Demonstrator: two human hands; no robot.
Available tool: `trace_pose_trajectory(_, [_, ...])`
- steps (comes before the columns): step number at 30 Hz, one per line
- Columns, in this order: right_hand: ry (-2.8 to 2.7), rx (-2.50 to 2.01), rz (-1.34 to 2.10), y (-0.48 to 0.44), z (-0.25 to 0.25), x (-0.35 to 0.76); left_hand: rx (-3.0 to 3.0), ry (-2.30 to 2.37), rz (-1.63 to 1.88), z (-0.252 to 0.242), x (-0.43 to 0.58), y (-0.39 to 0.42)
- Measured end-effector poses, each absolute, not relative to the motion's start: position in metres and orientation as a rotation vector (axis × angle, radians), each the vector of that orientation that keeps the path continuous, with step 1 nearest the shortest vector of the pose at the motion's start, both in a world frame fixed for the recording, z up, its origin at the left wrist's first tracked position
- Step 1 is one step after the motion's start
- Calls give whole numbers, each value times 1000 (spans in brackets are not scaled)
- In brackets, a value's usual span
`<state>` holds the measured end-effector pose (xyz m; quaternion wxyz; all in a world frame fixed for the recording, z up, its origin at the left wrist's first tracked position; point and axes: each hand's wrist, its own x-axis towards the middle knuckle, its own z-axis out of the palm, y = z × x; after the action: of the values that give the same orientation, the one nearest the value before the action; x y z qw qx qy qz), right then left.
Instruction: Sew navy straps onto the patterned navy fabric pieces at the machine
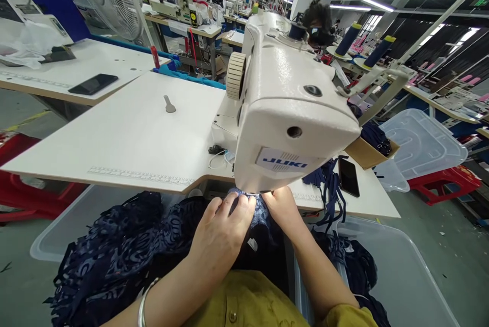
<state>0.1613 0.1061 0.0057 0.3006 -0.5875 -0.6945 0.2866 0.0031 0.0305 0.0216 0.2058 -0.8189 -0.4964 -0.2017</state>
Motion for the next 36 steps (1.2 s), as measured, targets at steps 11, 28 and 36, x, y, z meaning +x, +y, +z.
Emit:
trace_pose_trajectory(11, [-1846,-1560,779,105,7,159,-2282,-1391,-571,20,-4,30])
trace_pose_trajectory(28, [-1728,-1328,925,108,1,168,-2330,-1413,-644,25,6,28])
trace_pose_trajectory(36, [-1667,-1290,1009,84,2,167,-2474,-1271,-822,6,-11,27])
